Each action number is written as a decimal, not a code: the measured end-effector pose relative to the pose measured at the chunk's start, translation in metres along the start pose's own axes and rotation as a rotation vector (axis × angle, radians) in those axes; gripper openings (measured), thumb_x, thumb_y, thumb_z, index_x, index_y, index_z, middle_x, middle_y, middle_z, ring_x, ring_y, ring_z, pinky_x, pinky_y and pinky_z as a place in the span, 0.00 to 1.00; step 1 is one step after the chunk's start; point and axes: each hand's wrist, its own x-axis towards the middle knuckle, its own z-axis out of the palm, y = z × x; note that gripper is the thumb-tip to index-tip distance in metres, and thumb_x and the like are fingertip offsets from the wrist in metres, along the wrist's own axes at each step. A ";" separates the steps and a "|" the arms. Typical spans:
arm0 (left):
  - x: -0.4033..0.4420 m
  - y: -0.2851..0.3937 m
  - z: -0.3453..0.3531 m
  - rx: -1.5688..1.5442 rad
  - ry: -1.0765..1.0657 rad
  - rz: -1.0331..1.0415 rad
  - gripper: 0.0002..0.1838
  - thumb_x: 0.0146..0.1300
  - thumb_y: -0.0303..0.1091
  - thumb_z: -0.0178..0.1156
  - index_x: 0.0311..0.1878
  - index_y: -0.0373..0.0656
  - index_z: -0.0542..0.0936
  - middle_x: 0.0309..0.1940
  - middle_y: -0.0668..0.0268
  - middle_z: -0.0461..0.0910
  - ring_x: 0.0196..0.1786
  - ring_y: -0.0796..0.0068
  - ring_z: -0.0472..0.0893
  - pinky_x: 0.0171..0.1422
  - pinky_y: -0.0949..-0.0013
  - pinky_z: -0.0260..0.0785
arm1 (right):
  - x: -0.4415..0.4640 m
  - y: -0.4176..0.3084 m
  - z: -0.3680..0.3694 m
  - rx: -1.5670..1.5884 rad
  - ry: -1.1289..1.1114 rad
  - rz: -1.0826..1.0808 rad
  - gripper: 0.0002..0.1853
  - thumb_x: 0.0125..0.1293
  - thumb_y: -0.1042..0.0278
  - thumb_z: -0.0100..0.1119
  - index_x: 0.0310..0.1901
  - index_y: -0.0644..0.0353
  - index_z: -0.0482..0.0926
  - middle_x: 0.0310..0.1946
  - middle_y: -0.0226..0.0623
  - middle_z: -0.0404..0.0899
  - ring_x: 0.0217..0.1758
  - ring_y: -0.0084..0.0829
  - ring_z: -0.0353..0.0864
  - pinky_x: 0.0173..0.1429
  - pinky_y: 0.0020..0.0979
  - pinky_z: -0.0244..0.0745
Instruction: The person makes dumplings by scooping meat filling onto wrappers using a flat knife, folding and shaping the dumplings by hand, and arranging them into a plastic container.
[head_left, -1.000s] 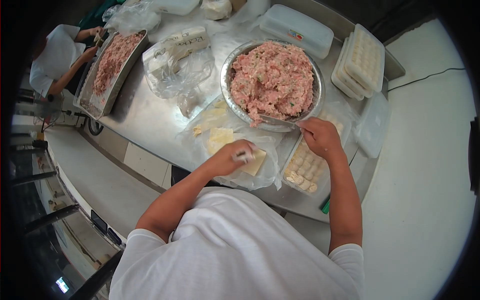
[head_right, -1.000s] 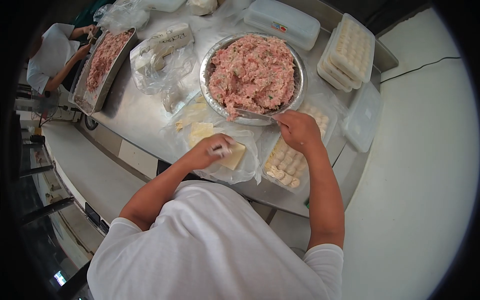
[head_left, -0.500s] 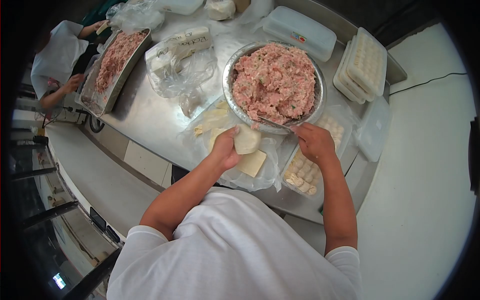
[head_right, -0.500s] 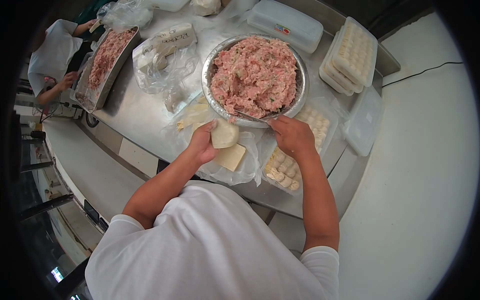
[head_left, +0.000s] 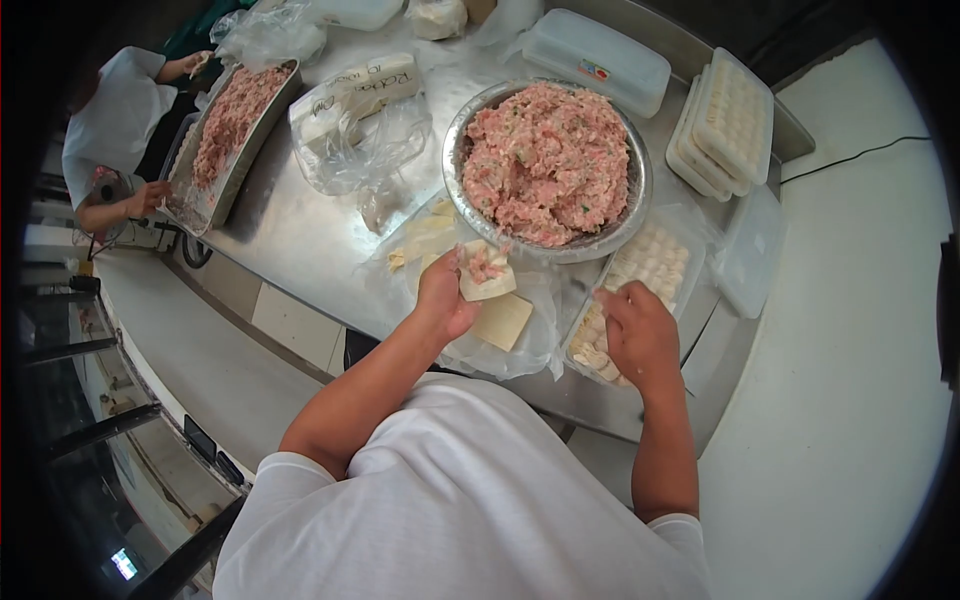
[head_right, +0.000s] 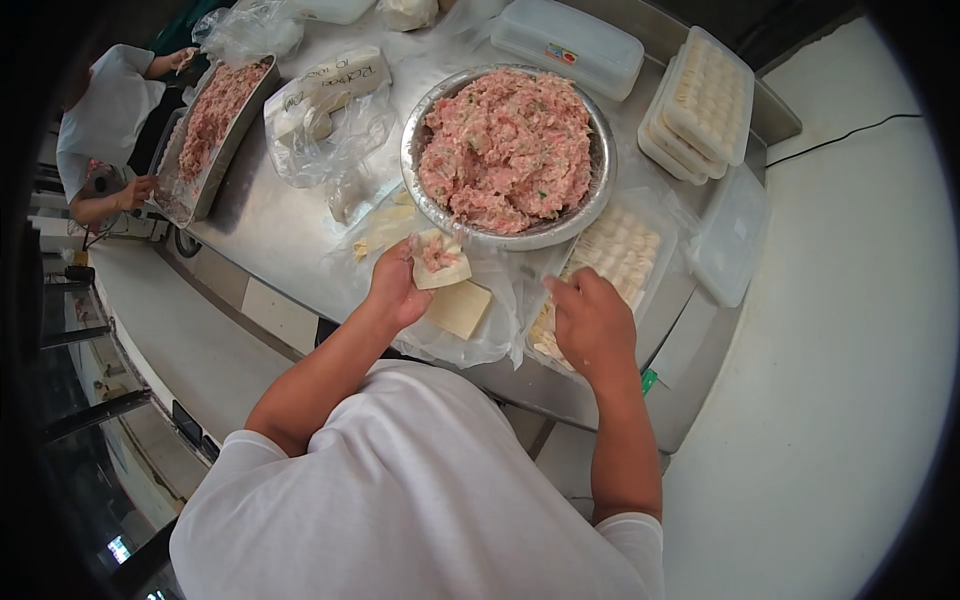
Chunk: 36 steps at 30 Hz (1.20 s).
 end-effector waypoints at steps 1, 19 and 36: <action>0.001 0.001 0.002 0.003 0.011 0.017 0.20 0.82 0.41 0.37 0.59 0.34 0.69 0.52 0.53 0.76 0.51 0.56 0.79 0.69 0.46 0.71 | 0.006 -0.001 0.002 0.020 0.087 -0.009 0.14 0.62 0.74 0.60 0.47 0.50 0.87 0.35 0.35 0.77 0.38 0.39 0.80 0.42 0.41 0.79; -0.003 -0.004 0.007 -0.062 0.050 0.036 0.21 0.83 0.41 0.37 0.63 0.34 0.68 0.58 0.52 0.75 0.59 0.56 0.78 0.71 0.49 0.69 | -0.016 -0.022 0.021 0.055 0.074 0.060 0.15 0.61 0.75 0.59 0.48 0.52 0.87 0.34 0.35 0.77 0.38 0.38 0.80 0.40 0.40 0.79; -0.036 -0.003 0.009 0.083 -0.019 0.165 0.24 0.83 0.44 0.36 0.63 0.31 0.69 0.58 0.48 0.77 0.56 0.57 0.81 0.69 0.51 0.72 | -0.025 -0.039 0.039 0.156 0.168 -0.073 0.16 0.57 0.76 0.63 0.47 0.53 0.87 0.33 0.37 0.74 0.37 0.38 0.78 0.39 0.39 0.76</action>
